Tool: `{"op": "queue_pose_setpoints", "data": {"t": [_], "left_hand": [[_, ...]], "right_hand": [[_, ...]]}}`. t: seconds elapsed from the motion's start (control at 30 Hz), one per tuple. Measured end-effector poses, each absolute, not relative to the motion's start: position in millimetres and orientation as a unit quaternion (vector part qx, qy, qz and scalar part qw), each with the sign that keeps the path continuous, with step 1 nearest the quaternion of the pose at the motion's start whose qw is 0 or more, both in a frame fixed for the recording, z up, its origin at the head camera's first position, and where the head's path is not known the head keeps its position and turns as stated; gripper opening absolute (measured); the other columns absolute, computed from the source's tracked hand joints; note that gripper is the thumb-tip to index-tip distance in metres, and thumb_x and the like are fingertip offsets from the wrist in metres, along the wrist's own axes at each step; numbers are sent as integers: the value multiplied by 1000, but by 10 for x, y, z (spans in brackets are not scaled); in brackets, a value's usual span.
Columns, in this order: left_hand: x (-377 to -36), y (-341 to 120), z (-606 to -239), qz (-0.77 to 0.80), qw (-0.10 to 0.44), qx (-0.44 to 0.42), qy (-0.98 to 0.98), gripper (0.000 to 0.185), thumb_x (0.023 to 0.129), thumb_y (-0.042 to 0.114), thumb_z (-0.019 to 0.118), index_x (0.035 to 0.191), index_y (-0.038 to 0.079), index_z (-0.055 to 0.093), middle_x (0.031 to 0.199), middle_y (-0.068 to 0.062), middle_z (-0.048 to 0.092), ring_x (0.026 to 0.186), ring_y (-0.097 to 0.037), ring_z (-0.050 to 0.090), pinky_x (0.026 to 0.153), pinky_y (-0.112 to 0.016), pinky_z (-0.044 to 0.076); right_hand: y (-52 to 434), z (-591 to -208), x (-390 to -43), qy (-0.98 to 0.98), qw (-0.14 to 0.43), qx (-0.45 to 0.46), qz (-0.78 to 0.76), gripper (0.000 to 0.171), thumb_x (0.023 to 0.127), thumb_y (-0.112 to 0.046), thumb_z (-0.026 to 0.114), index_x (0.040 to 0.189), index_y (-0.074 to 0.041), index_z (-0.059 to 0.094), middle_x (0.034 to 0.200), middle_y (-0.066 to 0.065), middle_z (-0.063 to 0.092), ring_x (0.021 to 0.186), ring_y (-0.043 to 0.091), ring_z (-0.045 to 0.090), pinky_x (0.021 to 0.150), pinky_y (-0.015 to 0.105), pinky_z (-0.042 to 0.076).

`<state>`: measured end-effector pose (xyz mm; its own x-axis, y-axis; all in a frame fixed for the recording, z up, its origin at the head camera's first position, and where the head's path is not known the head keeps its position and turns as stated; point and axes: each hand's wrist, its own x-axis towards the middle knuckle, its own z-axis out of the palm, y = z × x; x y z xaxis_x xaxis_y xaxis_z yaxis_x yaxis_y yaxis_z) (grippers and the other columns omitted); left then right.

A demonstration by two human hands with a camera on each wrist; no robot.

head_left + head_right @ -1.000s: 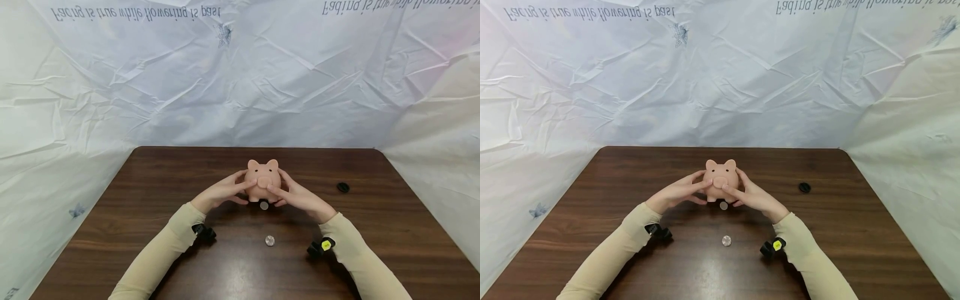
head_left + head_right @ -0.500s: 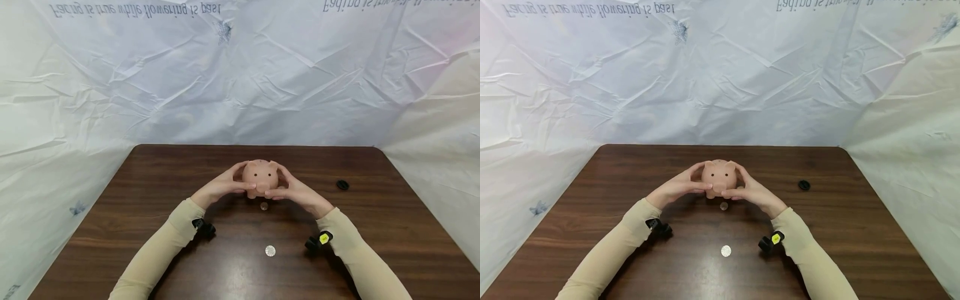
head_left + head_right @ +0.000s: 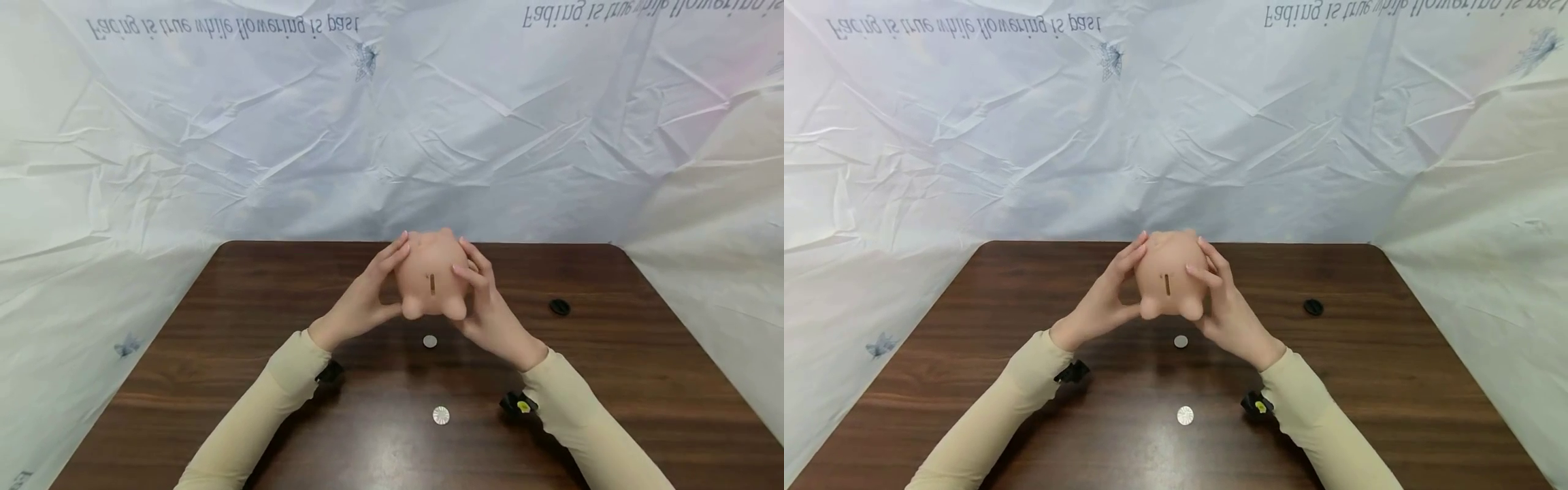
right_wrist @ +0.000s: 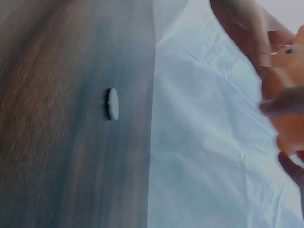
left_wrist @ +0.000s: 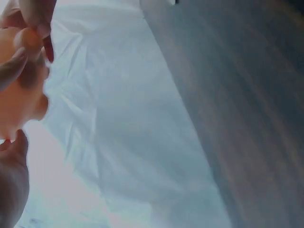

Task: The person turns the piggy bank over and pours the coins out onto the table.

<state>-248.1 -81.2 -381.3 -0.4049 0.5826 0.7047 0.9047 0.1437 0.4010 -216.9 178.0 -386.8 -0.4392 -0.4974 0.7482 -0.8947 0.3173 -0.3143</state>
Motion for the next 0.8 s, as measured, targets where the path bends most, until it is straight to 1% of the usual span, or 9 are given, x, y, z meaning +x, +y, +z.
{"op": "queue_pose_setpoints", "data": {"t": [0.1, 0.17, 0.23, 0.3, 0.43, 0.53, 0.63, 0.73, 0.8], "left_hand": [[-2474, -817, -3786, -394, 220, -517, -727, 116, 78, -4, 86, 163, 32, 15, 169, -2, 13, 152, -31, 22, 115, -39, 38], [-2490, -813, -3798, -400, 205, -510, -734, 114, 79, 0, 86, 163, 26, 15, 168, -4, 15, 150, -30, 27, 114, -40, 39], [-2502, -817, -3825, -421, 156, -486, -750, 112, 79, 7, 88, 163, 22, 15, 167, -6, 19, 145, -27, 36, 112, -37, 42], [-2517, -834, -3869, -455, 80, -442, -769, 109, 81, 16, 87, 163, 22, 16, 164, -6, 24, 137, -21, 47, 105, -34, 49], [-2542, -882, -3955, -512, -67, -330, -790, 93, 88, 32, 81, 161, 27, 23, 152, -6, 44, 110, -16, 67, 89, -34, 58], [-2561, -874, -3980, -531, -125, -272, -792, 80, 94, 44, 72, 158, 21, 31, 140, -10, 56, 94, -20, 72, 83, -41, 60], [-2558, -832, -3980, -539, -152, -227, -797, 77, 95, 58, 63, 154, 16, 38, 123, -10, 65, 84, -23, 73, 77, -46, 61], [-2530, -788, -3979, -533, -162, -191, -808, 77, 94, 71, 52, 148, 18, 46, 101, -10, 71, 73, -27, 72, 71, -48, 61], [-2507, -765, -3990, -530, -168, -175, -813, 75, 93, 76, 46, 141, 19, 52, 90, -11, 72, 69, -30, 71, 68, -48, 61]], "right_hand": [[1772, -3857, -2184, -746, 296, 473, 363, 88, 74, 26, 70, 143, -5, 25, 162, 28, 6, 144, 42, 30, 111, 36, 38], [1780, -3868, -2192, -756, 275, 461, 375, 93, 74, 24, 73, 148, -6, 24, 163, 25, 7, 146, 41, 28, 110, 33, 39], [1793, -3887, -2197, -774, 212, 435, 408, 101, 77, 17, 78, 156, -10, 21, 164, 19, 11, 142, 35, 36, 105, 31, 45], [1814, -3915, -2199, -794, 123, 388, 451, 107, 81, 5, 82, 162, -17, 15, 164, 12, 20, 136, 29, 45, 98, 33, 51], [1836, -3956, -2207, -818, -31, 269, 508, 101, 89, -24, 81, 163, -30, 12, 152, 9, 40, 111, 22, 64, 86, 40, 58], [1825, -3956, -2215, -839, -67, 213, 496, 89, 94, -39, 73, 162, -24, 17, 138, 13, 55, 101, 21, 67, 79, 38, 58], [1793, -3939, -2220, -864, -66, 181, 465, 79, 100, -50, 60, 160, -14, 23, 114, 12, 66, 91, 18, 67, 74, 34, 56], [1767, -3943, -2215, -875, -75, 155, 453, 65, 105, -57, 44, 153, -14, 34, 91, 9, 67, 82, 20, 64, 74, 35, 53], [1750, -3954, -2206, -874, -89, 142, 456, 59, 105, -60, 35, 144, -17, 43, 84, 9, 65, 79, 23, 63, 75, 37, 52]]}}
